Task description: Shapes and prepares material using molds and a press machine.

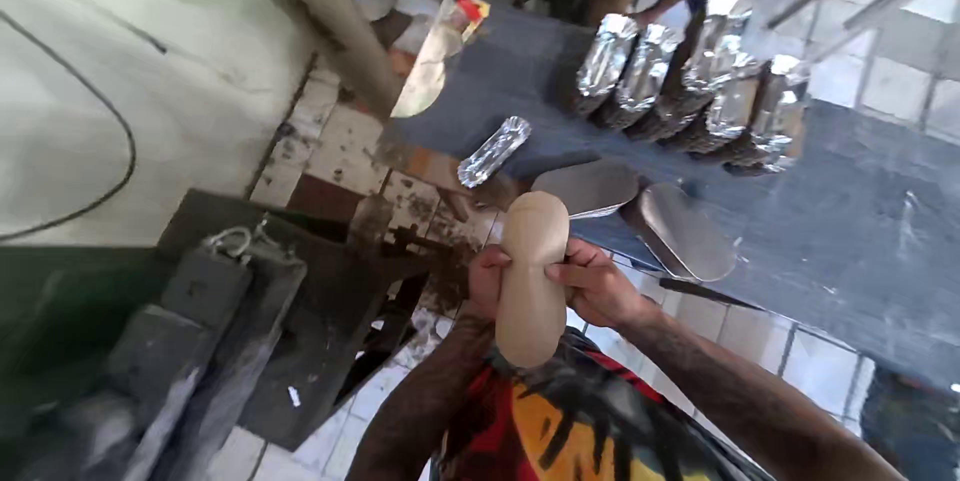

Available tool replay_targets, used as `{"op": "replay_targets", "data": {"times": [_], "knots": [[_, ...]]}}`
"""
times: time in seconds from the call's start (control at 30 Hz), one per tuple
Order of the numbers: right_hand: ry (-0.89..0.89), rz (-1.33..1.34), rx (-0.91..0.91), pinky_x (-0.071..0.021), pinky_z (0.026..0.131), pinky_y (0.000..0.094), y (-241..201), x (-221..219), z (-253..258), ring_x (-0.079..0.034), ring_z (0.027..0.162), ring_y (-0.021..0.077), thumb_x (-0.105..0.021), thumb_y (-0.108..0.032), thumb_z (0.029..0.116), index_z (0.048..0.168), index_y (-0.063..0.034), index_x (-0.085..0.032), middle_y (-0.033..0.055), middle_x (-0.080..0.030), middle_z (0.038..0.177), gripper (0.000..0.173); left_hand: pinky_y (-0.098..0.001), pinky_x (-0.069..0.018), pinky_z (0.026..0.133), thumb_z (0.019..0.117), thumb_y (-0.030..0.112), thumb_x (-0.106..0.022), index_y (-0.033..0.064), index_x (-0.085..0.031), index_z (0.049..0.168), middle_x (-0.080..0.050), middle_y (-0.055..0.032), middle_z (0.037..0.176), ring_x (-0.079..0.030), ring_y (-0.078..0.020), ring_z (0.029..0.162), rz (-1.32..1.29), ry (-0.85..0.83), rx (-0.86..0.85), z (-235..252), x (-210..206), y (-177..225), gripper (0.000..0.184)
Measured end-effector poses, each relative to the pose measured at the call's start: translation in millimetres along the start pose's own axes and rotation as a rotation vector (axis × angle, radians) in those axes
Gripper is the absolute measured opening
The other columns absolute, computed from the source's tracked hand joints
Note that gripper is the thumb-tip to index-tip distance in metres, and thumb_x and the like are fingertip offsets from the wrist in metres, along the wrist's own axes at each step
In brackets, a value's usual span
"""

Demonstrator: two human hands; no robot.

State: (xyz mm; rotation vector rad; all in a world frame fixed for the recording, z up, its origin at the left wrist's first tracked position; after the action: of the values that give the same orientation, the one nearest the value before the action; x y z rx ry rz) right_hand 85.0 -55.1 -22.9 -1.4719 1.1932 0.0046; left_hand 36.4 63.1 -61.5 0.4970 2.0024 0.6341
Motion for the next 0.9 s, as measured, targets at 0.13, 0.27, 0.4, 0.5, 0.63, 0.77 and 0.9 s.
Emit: {"op": "replay_targets", "data": {"times": [0.13,0.27,0.4,0.5,0.63,0.77,0.9], "knots": [[0.068,-0.341,0.027,-0.0603,0.085,0.0352,34,53,-10,-0.071,0.093,0.0145,-0.056,-0.001,0.0968,0.115,0.0007,-0.066,0.0086,-0.074,0.103,0.021,-0.0231,-0.0582,0.072,0.0872,0.01,-0.049,0.0136,-0.069,0.092,-0.072,0.0029,0.083,-0.068,-0.0026,0.077,0.272,-0.143,0.086,24,33,-62,0.021],[-0.202,-1.379,-0.312,-0.0443,0.112,0.0526,96,133,-87,-0.057,0.131,0.0378,-0.05,-0.006,0.1011,0.138,0.0027,-0.059,0.025,-0.059,0.139,0.039,-0.05,-0.0498,0.102,0.1059,0.021,-0.05,0.0004,-0.058,0.136,-0.065,-0.0211,0.126,-0.064,-0.0292,0.116,1.23,-0.473,0.424,81,58,-183,0.038],[-0.237,-1.392,-0.653,-0.0487,0.105,0.0579,148,167,-163,-0.058,0.126,0.0405,-0.065,-0.008,0.0941,0.137,-0.0049,-0.061,0.0218,-0.062,0.134,0.043,-0.0665,-0.0369,0.109,0.1048,0.048,-0.043,0.0038,-0.056,0.141,-0.063,-0.0237,0.133,-0.056,-0.0405,0.129,1.668,-0.592,0.587,120,40,-271,0.059],[-0.163,-1.332,-0.637,-0.0463,0.109,0.0518,166,166,-184,-0.059,0.125,0.0413,-0.056,-0.006,0.1007,0.133,0.0,-0.063,0.0246,-0.064,0.13,0.034,-0.0667,-0.0322,0.11,0.1065,0.052,-0.031,0.0042,-0.068,0.126,-0.064,-0.0197,0.136,-0.054,-0.0371,0.133,1.713,-0.641,0.727,110,32,-271,0.064],[-0.295,-1.275,-0.617,-0.0414,0.113,0.0531,154,140,-171,-0.056,0.13,0.0462,-0.05,-0.002,0.1039,0.135,0.0061,-0.061,0.0295,-0.062,0.134,0.034,-0.0684,-0.0372,0.106,0.1092,0.048,-0.028,-0.0025,-0.066,0.124,-0.063,-0.0269,0.132,-0.055,-0.043,0.13,1.676,-0.645,0.631,94,14,-201,0.066],[-0.5,-1.281,-0.601,-0.0408,0.115,0.0506,136,117,-151,-0.055,0.132,0.0404,-0.052,-0.011,0.1049,0.137,0.0012,-0.061,0.0266,-0.059,0.138,0.035,-0.0569,-0.0443,0.106,0.1098,0.037,-0.043,0.0,-0.063,0.133,-0.067,-0.0206,0.126,-0.062,-0.0316,0.121,1.294,-0.439,0.154,41,-6,-49,0.048],[-0.544,-1.243,-0.48,-0.0476,0.109,0.0482,146,127,-120,-0.064,0.12,0.0335,-0.062,-0.013,0.0992,0.128,-0.0005,-0.068,0.0222,-0.068,0.126,0.032,-0.0323,-0.0555,0.092,0.112,0.036,-0.031,0.0084,-0.054,0.14,-0.067,-0.0056,0.118,-0.065,-0.0092,0.102,0.822,-0.056,-0.138,-5,18,112,0.045]]}}
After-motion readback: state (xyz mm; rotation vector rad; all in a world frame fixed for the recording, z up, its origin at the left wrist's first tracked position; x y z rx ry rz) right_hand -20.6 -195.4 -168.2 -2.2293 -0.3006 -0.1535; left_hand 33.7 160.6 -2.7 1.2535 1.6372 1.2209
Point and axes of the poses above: each hand's wrist, its own z-axis towards the middle knuckle, its own x-axis out of the back of the hand, y = z × x, the point moved 8 cm from there along z, towards the middle knuckle
